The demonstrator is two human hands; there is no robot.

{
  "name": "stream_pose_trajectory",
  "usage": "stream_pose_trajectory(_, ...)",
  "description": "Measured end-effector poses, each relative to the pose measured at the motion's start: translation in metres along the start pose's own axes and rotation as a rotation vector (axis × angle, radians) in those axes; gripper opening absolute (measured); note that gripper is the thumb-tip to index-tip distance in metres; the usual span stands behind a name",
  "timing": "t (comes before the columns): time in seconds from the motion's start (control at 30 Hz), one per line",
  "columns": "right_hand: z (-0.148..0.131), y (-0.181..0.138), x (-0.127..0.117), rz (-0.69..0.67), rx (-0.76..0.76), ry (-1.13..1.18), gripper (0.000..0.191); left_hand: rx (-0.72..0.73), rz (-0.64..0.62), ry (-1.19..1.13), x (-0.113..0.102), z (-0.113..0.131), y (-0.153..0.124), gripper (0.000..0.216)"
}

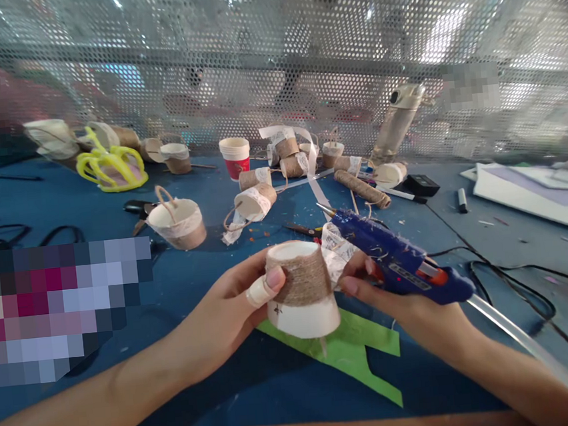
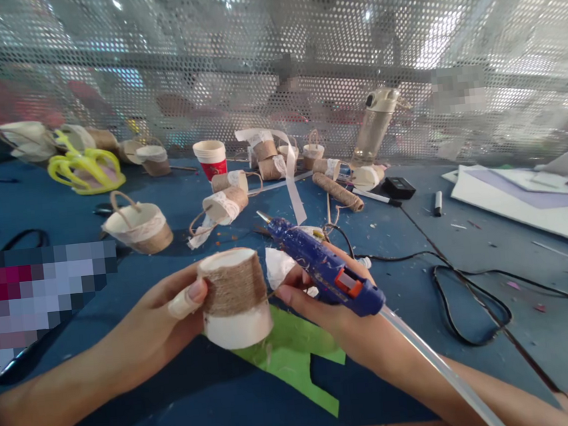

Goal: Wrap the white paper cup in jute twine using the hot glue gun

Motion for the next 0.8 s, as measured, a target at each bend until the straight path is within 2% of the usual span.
stream_pose_trajectory(0.5,0.0011,-0.0041,0.0003,-0.014,0.06,0.088,0.032,0.006,-0.105,-0.044,-0.0011,-0.0027,-0.0012,0.03)
stream_pose_trajectory(0.67,0.0032,-0.0041,-0.0031,-0.084,0.044,0.021,0.032,0.013,-0.12,-0.019,-0.005,-0.0058,-0.0016,0.033)
stream_pose_trajectory(0.8,0.0056,-0.0037,-0.0039,-0.089,0.021,-0.037,0.025,0.0,-0.11,-0.022,-0.0036,-0.0055,-0.0019,0.034)
Point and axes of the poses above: each hand's wrist, its own y-axis towards the middle knuckle, its own x-axis out of the palm, z = x × y, the point moved 2 cm from there along y, towards the middle knuckle, and after that the axes turned 10 degrees about z, right-handed, at the moved point
